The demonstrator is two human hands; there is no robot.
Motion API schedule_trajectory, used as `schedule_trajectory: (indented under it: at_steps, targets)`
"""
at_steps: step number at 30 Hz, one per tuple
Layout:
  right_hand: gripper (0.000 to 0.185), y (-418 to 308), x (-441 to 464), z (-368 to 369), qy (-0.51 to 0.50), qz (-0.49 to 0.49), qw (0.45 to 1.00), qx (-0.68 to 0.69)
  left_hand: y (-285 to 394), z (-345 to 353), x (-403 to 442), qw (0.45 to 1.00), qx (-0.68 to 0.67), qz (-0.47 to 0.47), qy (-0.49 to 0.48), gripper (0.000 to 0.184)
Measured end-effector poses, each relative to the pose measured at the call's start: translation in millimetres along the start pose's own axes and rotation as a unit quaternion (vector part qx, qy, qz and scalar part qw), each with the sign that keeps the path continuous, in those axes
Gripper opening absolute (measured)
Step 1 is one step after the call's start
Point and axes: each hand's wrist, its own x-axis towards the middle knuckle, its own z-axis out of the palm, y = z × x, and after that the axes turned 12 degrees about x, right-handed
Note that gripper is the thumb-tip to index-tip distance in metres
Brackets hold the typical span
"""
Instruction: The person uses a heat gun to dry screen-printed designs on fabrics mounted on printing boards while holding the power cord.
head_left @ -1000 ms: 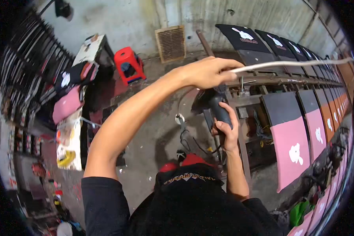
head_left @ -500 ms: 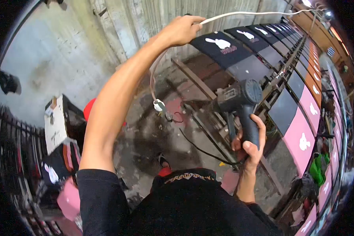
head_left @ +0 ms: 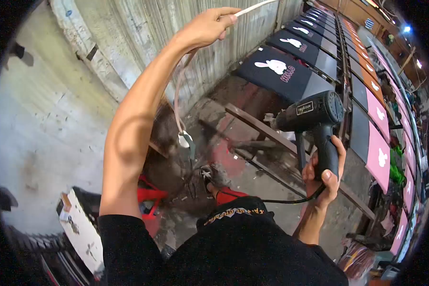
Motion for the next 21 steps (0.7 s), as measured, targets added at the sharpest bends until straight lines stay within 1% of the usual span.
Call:
schedule_trajectory:
  at_steps: [1,4,7,8,9,11,12,14,17,20,21]
  targets:
    - [0.088,17.9,11.3,10.9,0.003,-0.005,1.0,0.0,-13.1,-8.9,1.2,0.999,-0.013,-0.022,-0.026,0.044]
    - [0.087,73.9,54.5,38.8,0.003,-0.032,0.999,0.0,-67.8,-19.1,21.6,0.995,-0.091,-0.012,-0.043,0.04]
    - [0.094,121.5,104.3,79.7,0.045,-0.054,0.997,0.031,-135.8,-21.9,59.4,0.985,-0.162,0.038,-0.044,0.037]
    - [0.093,135.7,116.8,95.1,0.065,-0.062,0.995,0.037,-154.7,-18.0,73.5,0.977,-0.204,0.035,-0.049,0.037]
    - [0.093,146.5,127.1,107.6,0.077,-0.065,0.995,0.015,-167.8,-21.4,85.9,0.969,-0.232,0.025,-0.082,0.038]
    - [0.093,163.2,149.6,127.5,0.097,-0.077,0.992,-0.036,-191.1,-31.4,107.7,0.946,-0.291,0.012,-0.144,0.039]
    - [0.094,171.9,158.7,129.3,0.09,-0.081,0.992,-0.042,-198.1,-35.8,120.5,0.939,-0.301,0.013,-0.167,0.04]
    - [0.094,183.9,174.0,142.6,0.124,-0.085,0.987,-0.052,-214.6,-38.1,147.5,0.923,-0.319,0.012,-0.215,0.041]
    - [0.095,208.0,196.3,156.9,0.174,-0.107,0.976,-0.074,-261.3,-20.2,201.6,0.866,-0.396,0.063,-0.3,0.042]
    - [0.095,240.1,220.6,173.8,0.231,-0.136,0.96,-0.084,-292.1,4.1,235.0,0.832,-0.453,0.101,-0.302,0.043]
    - [0.095,251.4,230.4,179.9,0.247,-0.142,0.954,-0.093,-298.5,10.4,244.7,0.825,-0.481,0.065,-0.289,0.043]
